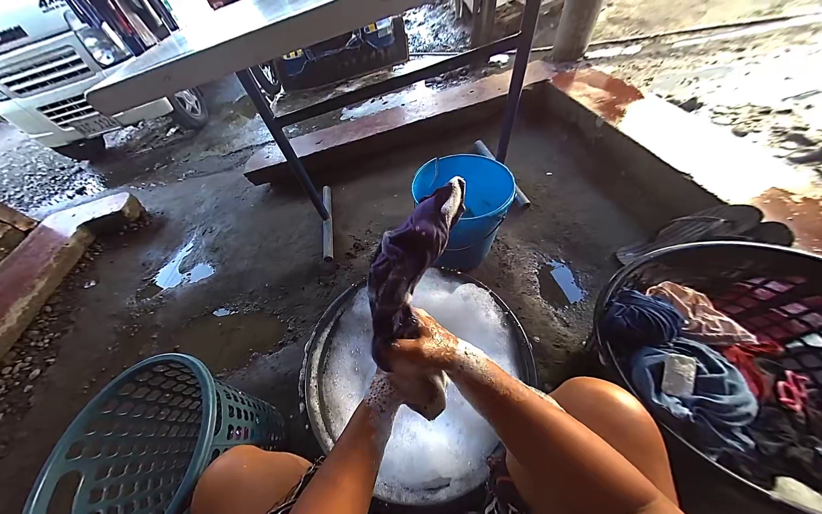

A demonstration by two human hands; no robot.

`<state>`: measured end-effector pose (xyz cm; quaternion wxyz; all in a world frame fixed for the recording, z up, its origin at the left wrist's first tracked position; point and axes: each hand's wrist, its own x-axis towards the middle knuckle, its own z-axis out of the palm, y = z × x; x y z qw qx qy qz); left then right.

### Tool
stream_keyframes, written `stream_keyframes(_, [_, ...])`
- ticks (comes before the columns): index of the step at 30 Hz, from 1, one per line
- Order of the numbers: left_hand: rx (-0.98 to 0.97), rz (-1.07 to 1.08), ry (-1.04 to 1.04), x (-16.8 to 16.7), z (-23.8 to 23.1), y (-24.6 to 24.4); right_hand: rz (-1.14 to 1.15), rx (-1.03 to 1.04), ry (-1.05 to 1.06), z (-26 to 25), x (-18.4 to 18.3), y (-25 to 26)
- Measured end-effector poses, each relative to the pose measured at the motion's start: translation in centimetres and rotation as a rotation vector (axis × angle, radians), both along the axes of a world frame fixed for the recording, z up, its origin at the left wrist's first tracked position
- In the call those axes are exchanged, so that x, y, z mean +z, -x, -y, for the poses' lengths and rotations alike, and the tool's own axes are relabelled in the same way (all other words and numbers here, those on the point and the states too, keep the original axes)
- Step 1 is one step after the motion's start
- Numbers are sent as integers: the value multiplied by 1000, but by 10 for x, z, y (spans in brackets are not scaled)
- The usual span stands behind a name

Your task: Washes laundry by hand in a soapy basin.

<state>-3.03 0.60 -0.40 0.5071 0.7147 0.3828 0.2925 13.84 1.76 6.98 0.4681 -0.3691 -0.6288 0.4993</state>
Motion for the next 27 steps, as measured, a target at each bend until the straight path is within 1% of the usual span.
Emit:
stream_keyframes(1, [228, -209, 267, 53, 7, -26, -3, 91, -32, -4, 0, -7])
stream_keyframes(2, [340, -183, 383, 81, 10, -36, 10, 157, -61, -8, -2, -13])
stream_keyframes(3, [324, -36, 332, 84, 11, -29, 22, 193, -53, -11, -6, -17])
stream_keyframes(4, [272, 114, 236, 73, 5, -19, 25, 202, -26, -12, -9, -20])
stream_keyframes(5, [242, 182, 157, 66, -3, -14, 32, 197, -11, -12, -10, -23])
stream_keyframes(6, [264, 154, 91, 68, -11, -16, 29, 172, -2, -12, -10, -24])
stream_keyframes(7, [304, 51, 47, 76, -15, -20, 8, 132, 17, -13, -9, -23])
stream_keyframes(8, [347, -84, 33, 87, -18, -25, -21, 89, 39, -13, -8, -20])
stream_keyframes(9, [396, -169, 17, 94, -21, -31, -40, 49, 50, -13, -6, -17])
stream_keyframes(10, [439, -202, 6, 98, -23, -36, -36, 20, 50, -14, -5, -15])
stream_keyframes(11, [454, -200, 10, 101, -23, -39, -7, 3, 33, -15, -5, -14])
stream_keyframes(14, [444, -30, -122, 95, -23, -41, 158, -59, 10, -13, -3, -8])
stream_keyframes(16, [432, -15, -108, 97, -22, -40, 230, -136, 28, -7, -1, 2])
stream_keyframes(18, [436, -76, -115, 91, -22, -40, 287, -194, 48, -6, -3, 11])
stream_keyframes(21, [421, -225, -147, 85, -19, -42, 352, -241, 3, -7, -10, 21])
stream_keyframes(24, [380, -431, -12, 112, -15, -47, 349, -306, -30, -8, -14, 30])
stream_keyframes(25, [372, -487, -30, 111, -17, -48, 356, -327, -41, -7, -13, 32])
stream_keyframes(26, [376, -515, -95, 103, -18, -49, 374, -350, -61, -7, -12, 34])
stream_keyframes(27, [390, -487, -185, 90, -19, -49, 397, -374, -89, -5, -11, 35])
